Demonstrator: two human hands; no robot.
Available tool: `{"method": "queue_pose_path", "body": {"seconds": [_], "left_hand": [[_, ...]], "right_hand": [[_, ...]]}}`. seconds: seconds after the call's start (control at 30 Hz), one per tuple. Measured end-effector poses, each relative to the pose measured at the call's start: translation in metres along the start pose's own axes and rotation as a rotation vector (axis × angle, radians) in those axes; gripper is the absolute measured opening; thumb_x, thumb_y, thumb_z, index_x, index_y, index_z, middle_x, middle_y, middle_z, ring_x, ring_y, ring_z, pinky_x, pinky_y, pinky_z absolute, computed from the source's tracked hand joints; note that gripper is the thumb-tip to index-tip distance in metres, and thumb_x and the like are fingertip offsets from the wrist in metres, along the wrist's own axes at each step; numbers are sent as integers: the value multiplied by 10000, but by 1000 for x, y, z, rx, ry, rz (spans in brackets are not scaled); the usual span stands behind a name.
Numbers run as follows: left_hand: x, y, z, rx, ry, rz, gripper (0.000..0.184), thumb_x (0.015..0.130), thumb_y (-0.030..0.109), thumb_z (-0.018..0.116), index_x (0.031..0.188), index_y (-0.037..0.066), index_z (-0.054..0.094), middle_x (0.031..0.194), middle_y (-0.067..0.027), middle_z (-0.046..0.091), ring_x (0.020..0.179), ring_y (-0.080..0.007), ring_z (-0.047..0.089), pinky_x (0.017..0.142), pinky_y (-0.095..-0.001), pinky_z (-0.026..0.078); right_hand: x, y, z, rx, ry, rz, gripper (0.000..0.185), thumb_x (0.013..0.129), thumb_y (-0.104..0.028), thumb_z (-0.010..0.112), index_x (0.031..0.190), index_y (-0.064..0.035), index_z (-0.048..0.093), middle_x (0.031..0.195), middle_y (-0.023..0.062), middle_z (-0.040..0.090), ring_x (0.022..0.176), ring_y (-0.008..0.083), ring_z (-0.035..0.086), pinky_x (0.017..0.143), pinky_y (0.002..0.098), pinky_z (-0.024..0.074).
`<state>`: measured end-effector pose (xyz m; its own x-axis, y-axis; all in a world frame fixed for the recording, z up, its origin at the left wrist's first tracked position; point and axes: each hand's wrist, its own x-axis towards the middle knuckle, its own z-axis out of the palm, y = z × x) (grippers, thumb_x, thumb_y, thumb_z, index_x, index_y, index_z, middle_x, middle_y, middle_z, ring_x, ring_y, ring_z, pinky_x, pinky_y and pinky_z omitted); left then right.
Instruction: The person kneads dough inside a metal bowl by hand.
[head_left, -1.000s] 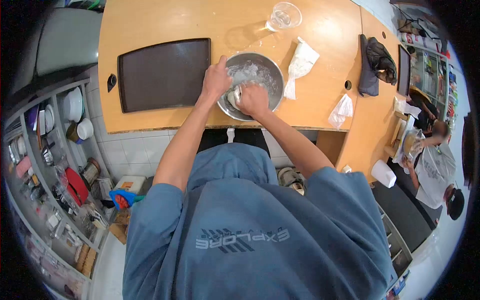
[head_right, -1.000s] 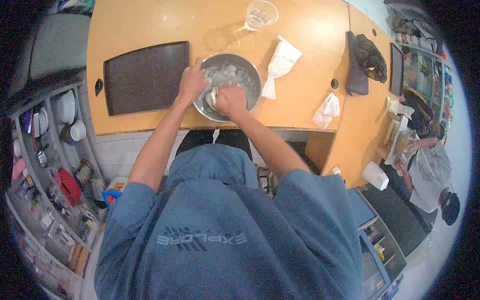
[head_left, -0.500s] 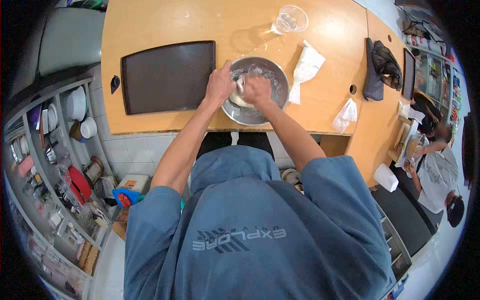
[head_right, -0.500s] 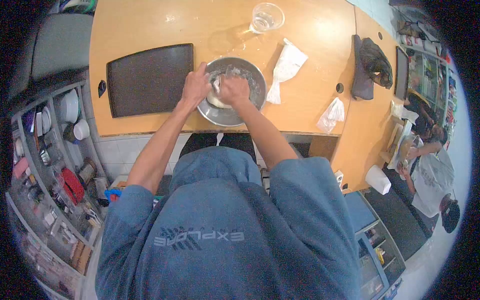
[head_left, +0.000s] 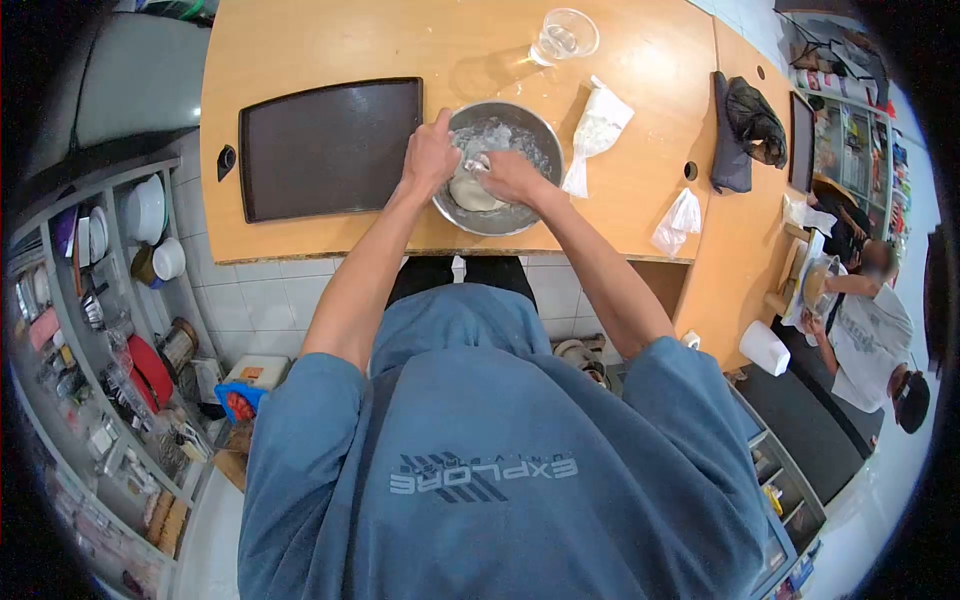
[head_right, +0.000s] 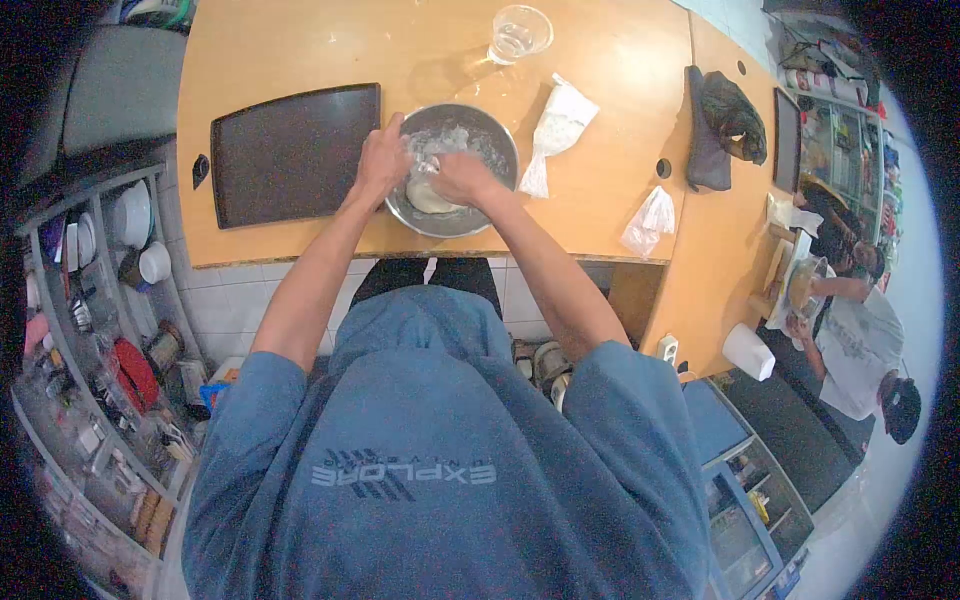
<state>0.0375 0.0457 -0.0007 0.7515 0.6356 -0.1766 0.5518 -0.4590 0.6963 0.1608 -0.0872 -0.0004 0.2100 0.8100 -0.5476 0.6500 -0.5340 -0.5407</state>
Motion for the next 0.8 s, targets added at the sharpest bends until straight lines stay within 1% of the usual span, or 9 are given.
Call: {"method": "queue_pose_path", "body": {"seconds": [0.13,0.23,0.33,0.43,0.53,0.63,0.73,0.8], "left_hand": [[1,-3,3,11,-21,3,344,850,50,639,1178,21,539,814,-326,655,861,-514,657,728,-591,520],[0,-3,3,1,-1,16,343,848,55,643,1174,20,545,806,-320,657,853,-515,658,732,-593,520],[0,-3,5,-5,-5,-15,337,844,56,646,1165,18,551,800,-313,660,843,-515,658,731,-590,522],[1,-5,7,-6,26,25,325,848,60,646,1156,14,553,803,-313,661,841,-512,661,728,-588,524],[-1,1,1,-9,9,7,316,852,55,645,1150,10,550,809,-314,662,845,-510,662,725,-585,524],[-3,0,2,-5,24,-7,305,849,51,645,1134,7,547,816,-310,665,845,-509,662,722,-581,523],[-3,-2,4,-14,27,-15,298,843,42,644,1120,6,542,819,-305,667,841,-509,661,717,-578,521],[-3,-4,6,-19,31,-12,296,839,44,645,1113,6,541,818,-305,667,839,-506,662,713,-576,521]], "right_hand": [[-10,-11,5,-101,55,122,460,941,-370,552,1174,14,651,1116,312,675,1086,471,640,957,553,496],[-6,-12,8,24,16,191,509,930,-384,560,1235,18,619,1156,305,672,1098,455,648,967,532,501],[2,-5,4,-119,-253,160,577,904,-423,591,1294,2,578,1178,293,673,1099,442,654,965,520,509],[-11,-3,8,-87,-122,-12,551,842,-325,646,1228,63,586,1053,343,675,1034,489,648,929,510,517],[-26,4,3,-50,-63,-167,470,800,-277,698,1129,54,643,1044,322,687,1026,481,652,934,495,512],[-38,0,-9,80,-73,-92,459,771,-207,729,1140,49,637,1064,293,695,1028,442,669,925,464,514],[-33,17,1,313,52,-48,513,774,-243,764,1189,27,627,1083,252,712,1043,389,685,927,438,520],[-34,25,5,437,97,20,508,782,-217,775,1197,30,618,1075,238,714,1037,360,689,923,418,518]]}}
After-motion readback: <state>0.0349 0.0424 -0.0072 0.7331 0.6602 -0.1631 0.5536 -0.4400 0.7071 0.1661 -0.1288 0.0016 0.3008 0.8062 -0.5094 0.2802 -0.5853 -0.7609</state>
